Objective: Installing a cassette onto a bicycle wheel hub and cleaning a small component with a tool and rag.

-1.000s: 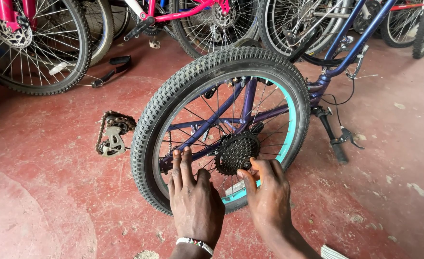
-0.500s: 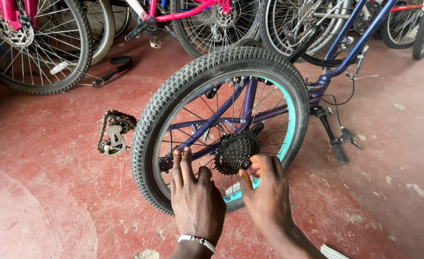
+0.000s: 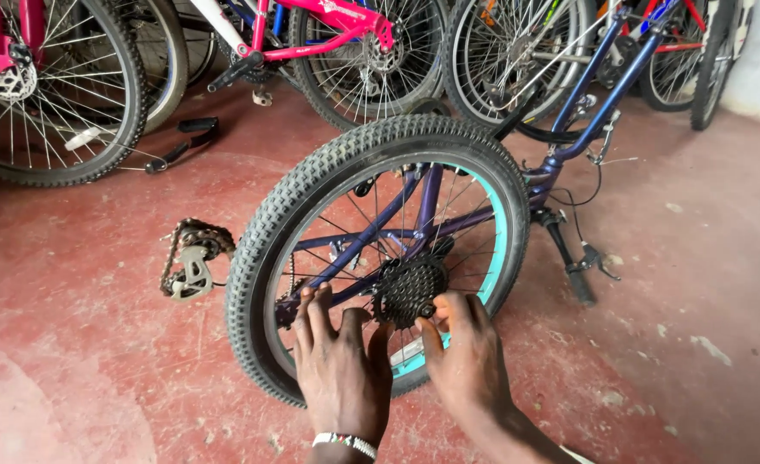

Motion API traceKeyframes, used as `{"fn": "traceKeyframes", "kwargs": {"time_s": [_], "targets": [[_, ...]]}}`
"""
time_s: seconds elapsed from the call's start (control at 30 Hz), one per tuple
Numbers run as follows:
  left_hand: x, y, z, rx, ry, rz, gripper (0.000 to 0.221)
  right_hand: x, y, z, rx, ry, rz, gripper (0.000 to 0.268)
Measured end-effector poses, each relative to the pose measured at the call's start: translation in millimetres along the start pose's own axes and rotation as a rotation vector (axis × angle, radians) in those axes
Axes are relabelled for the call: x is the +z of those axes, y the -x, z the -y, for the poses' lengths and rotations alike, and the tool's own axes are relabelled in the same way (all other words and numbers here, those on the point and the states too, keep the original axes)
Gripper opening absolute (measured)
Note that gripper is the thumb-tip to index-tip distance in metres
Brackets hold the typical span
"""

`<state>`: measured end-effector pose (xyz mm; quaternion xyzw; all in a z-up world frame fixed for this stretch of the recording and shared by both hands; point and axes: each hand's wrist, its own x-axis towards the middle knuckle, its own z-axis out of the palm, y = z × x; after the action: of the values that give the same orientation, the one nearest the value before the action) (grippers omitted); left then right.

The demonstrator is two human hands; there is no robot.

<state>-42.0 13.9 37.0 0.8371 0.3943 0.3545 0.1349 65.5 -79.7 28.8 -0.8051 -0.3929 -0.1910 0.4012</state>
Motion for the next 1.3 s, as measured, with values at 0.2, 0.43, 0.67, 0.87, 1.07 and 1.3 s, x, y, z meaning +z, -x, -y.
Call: {"fn": "traceKeyframes", "kwargs": {"time_s": [0.2,0.43,0.67,0.87,1.07,1.3], "targets": [[-2.8,-0.6,9.8,0.075,0.009,0.014,0.026,3.1,6.7,5.5,0.007,-0.060,-0.066,0.038],[2.1,1.5,11.9,0.113,0.010,-0.006,0.023,9.4,7.9,0.2,0.033,-0.117,-0.092,0.036],[11.1,5.9,5.8,0.112,-0.012,-0.015,0.017,15.3,8.1,-18.2,0.062,-0.037,-0.051,0.043],[14.4,4.4,8.5,0.107,-0.045,-0.019,0.017,11.7,8.2,-12.9,-0.013,-0.089,-0.132,0.040],[16.4,3.3,7.8,0.107,-0.053,-0.028,0.016,10.0,9.1,-7.6,0.040,-0.109,-0.147,0.033],[16.9,5.4,6.2,0.110,-0.031,-0.046,0.015,8.2,11.6,3.9,0.143,-0.070,-0.166,0.026]]}}
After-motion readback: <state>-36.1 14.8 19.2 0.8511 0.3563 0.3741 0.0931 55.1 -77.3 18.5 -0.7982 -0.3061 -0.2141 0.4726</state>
